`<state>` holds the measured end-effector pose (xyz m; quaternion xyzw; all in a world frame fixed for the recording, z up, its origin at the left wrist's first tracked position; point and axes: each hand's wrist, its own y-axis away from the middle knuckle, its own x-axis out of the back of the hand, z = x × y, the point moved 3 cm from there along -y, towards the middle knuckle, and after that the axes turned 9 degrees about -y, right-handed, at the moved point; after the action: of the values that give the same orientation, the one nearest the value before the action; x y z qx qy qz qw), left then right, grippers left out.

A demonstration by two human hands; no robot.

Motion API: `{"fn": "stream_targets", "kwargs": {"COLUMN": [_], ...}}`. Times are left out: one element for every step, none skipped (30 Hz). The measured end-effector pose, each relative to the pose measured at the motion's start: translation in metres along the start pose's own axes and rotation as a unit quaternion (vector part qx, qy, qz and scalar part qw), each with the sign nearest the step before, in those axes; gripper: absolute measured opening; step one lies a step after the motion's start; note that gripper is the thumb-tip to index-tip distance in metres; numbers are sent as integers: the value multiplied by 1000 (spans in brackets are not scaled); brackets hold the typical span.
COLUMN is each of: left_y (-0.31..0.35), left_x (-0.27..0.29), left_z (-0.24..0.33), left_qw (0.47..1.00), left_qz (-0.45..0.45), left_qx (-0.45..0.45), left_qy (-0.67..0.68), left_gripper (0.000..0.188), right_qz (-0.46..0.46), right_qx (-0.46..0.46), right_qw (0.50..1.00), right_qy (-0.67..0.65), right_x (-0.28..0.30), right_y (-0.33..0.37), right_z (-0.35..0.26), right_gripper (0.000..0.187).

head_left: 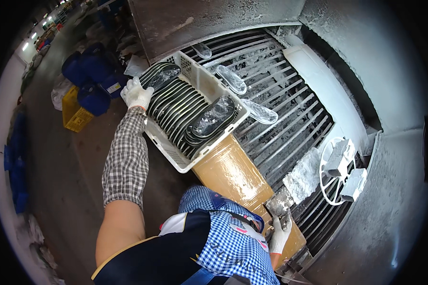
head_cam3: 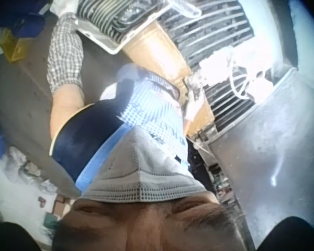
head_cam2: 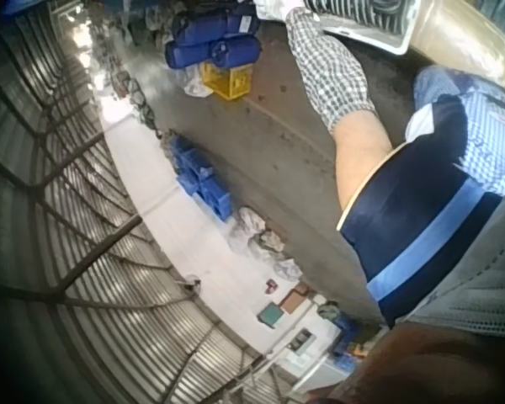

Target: The person repeatedly spray paints small, dark, oval-shaped objects white using a handheld spray gun. They pick up each object from a white basket, hold it against a rotating fixture, apply the white coating, and then place it back into the basket. This cycle is repeated for multiple items throughout the clip.

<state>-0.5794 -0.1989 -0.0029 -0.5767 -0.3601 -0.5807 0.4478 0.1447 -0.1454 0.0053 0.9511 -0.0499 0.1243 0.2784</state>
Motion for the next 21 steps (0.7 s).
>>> {"fn": "stream_targets", "kwargs": {"left_y": [-5,-10,-13,-16,-19,-23,-25,-23,-17,-15,-18,-20,-23,-31,-36,-29,-20,-14,-9,-7,-14], "left_x": [-5,-9,-12,-14,-16,-20,-13,-7,-2,3,1,-1,-7,-27,-40,-30,-19,-15,-12,-11,-19], "left_z": [-4,-7,-8,-10,-10,-12,-5,2,8,12,11,7,2,-12,-16,-6,5,9,13,17,10], "left_qw": [1000,1000,1000,1000,1000,1000,996,996,995,996,997,996,995,996,999,999,997,998,996,991,994], "left_qz": [-4,-7,-14,-21,-28,-30,-75,-82,-88,-83,-80,-82,-88,-63,-40,-53,-65,-29,7,43,11], "left_qx": [-4,-7,-6,-5,-4,-8,-33,-44,-55,-42,-23,-33,-45,-56,-32,-1,30,17,5,-7,-17], "left_qy": [-1,-2,2,5,9,0,23,7,-9,4,7,2,0,0,-17,-15,-13,-52,-90,-128,-104], "left_gripper": [90,93,94,95,96,96,94,92,90,89,87,85,84,81,81,82,83,84,84,85,85], "right_qz": [-2,-12,-15,-17,-20,-28,-29,-33,-38,-42,-45,-30,-22,-22,-18,-13,-7,-7,-7,-7,-11], "right_qx": [6,5,5,4,4,33,60,76,92,95,98,7,1,-3,-9,-13,-17,-22,-23,-24,-18], "right_qw": [1000,1000,1000,1000,1000,999,998,996,995,994,994,999,999,999,999,999,998,998,998,998,998], "right_qy": [4,6,4,2,0,6,10,16,22,29,37,45,46,45,41,48,52,56,60,63,65], "right_x": [-1,1,0,-1,-1,2,5,8,12,13,14,-1,-5,-12,-17,-18,-20,-20,-18,-19,-18], "right_y": [0,-5,-4,-3,-3,-7,-11,-15,-20,-21,-22,-6,0,2,6,11,13,15,14,15,13], "right_z": [0,3,3,1,0,1,9,16,24,26,27,1,-10,-16,-19,-20,-18,-19,-18,-16,-13], "right_gripper": [37,44,45,45,45,45,44,43,42,41,40,35,34,32,31,30,29,29,29,29,29]}}
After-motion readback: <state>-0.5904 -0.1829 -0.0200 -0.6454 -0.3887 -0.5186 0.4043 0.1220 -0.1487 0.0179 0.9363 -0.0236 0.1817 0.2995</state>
